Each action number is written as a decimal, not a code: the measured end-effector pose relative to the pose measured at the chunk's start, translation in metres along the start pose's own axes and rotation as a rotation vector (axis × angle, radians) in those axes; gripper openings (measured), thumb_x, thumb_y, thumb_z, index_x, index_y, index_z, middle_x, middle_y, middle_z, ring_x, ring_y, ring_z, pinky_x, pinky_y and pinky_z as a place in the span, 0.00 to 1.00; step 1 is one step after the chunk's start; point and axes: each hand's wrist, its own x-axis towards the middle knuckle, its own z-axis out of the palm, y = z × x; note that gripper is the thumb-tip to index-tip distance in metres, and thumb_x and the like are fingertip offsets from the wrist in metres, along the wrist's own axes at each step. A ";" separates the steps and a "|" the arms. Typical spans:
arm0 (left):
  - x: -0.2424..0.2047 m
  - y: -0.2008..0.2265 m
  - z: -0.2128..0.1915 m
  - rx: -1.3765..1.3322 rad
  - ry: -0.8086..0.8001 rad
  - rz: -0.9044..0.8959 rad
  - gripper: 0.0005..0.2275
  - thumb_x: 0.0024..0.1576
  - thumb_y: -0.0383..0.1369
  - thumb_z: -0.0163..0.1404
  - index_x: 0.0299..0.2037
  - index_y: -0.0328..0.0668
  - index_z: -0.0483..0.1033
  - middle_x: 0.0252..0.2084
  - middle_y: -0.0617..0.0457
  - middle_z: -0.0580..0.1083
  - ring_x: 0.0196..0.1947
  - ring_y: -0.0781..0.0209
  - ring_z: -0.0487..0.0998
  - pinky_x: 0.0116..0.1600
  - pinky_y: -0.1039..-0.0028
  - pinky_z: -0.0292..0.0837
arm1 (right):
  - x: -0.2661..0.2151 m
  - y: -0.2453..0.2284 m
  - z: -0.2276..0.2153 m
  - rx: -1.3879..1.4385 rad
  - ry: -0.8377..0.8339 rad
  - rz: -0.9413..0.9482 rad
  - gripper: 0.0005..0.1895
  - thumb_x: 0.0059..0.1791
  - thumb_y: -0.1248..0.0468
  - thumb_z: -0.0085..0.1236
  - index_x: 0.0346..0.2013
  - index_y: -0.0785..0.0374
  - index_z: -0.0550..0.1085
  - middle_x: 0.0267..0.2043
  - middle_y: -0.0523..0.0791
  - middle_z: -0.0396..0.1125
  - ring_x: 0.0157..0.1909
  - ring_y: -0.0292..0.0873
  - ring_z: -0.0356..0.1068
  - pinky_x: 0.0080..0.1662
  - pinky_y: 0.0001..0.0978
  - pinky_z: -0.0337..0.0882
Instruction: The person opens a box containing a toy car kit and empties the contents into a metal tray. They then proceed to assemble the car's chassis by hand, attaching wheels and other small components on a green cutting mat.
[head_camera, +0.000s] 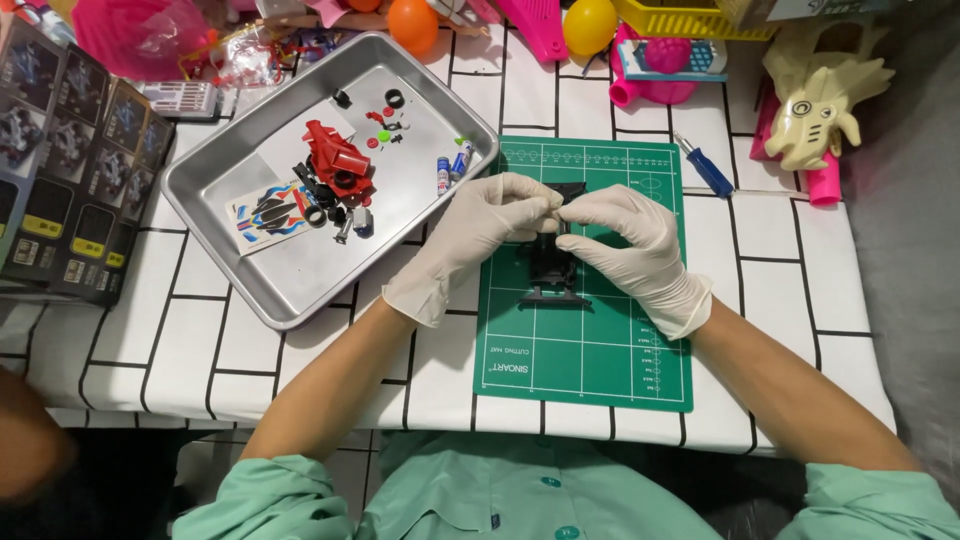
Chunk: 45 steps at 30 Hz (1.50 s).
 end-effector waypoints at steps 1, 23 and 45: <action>-0.001 -0.001 0.000 -0.005 -0.001 0.031 0.07 0.56 0.29 0.56 0.42 0.38 0.81 0.38 0.47 0.82 0.40 0.59 0.86 0.44 0.78 0.81 | -0.001 -0.001 0.001 0.008 0.013 0.012 0.15 0.42 0.71 0.76 0.43 0.63 0.83 0.39 0.47 0.76 0.36 0.46 0.74 0.41 0.38 0.76; -0.004 -0.016 0.011 -0.082 -0.034 0.140 0.14 0.48 0.25 0.66 0.45 0.37 0.81 0.38 0.45 0.81 0.41 0.59 0.84 0.46 0.74 0.83 | -0.003 -0.010 -0.002 -0.022 0.059 0.032 0.08 0.46 0.79 0.70 0.37 0.66 0.84 0.36 0.50 0.76 0.37 0.50 0.76 0.41 0.40 0.77; 0.006 -0.024 0.009 -0.061 0.117 0.279 0.15 0.45 0.22 0.68 0.43 0.40 0.83 0.36 0.45 0.81 0.38 0.64 0.83 0.45 0.77 0.83 | -0.003 -0.004 0.002 0.015 0.057 0.109 0.08 0.47 0.81 0.67 0.36 0.68 0.83 0.36 0.52 0.76 0.37 0.51 0.76 0.41 0.41 0.76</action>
